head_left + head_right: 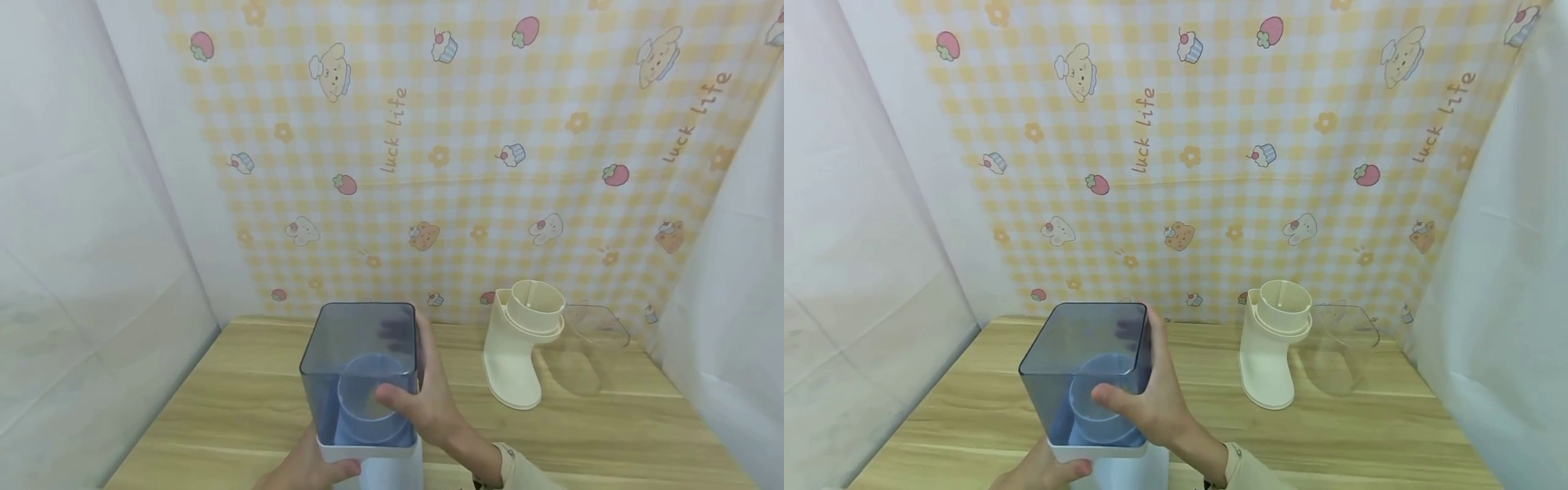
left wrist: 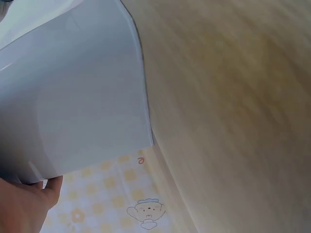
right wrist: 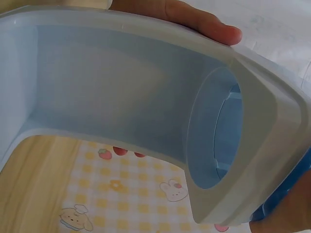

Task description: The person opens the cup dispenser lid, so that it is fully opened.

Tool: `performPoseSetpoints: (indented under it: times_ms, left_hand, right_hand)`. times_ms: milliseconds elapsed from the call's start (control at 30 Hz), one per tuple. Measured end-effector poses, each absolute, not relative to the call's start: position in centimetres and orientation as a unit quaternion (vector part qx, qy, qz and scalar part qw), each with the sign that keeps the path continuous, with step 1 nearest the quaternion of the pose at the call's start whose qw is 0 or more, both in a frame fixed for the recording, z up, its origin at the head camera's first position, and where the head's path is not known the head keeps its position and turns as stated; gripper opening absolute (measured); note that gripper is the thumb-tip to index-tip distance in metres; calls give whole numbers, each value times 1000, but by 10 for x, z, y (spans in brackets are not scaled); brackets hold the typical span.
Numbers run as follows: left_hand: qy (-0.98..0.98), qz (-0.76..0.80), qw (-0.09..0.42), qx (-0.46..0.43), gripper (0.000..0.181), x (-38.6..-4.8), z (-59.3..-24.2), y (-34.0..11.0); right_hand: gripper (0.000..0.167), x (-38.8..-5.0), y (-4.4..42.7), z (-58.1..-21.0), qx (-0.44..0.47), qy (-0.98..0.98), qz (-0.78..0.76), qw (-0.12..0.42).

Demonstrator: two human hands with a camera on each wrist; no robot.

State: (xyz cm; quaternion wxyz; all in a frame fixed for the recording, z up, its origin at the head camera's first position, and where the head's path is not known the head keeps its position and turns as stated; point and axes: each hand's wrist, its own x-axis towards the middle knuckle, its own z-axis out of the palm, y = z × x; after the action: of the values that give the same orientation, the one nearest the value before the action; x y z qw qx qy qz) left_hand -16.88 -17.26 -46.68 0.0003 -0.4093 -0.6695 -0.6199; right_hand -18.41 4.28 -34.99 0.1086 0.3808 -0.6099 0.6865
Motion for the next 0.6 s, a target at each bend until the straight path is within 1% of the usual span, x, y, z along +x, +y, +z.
performPoseSetpoints:
  times_ms: [133, 333, 467, 600]
  left_hand:
    - [-670, -624, -6, -402, 71, -168, -466, -172]
    - [-674, -609, 15, -418, 71, -170, -467, -170]
    - [-660, -604, 31, -445, 73, -173, -466, -169]
    - [-655, -588, 62, -470, 77, -177, -466, -166]
  right_hand:
    - [89, -183, 42, -351, 371, -621, 681, 119]
    - [90, -181, 42, -352, 354, -622, 688, 119]
    - [91, -179, 42, -352, 338, -626, 692, 122]
    - [89, -179, 43, -351, 331, -631, 688, 137]
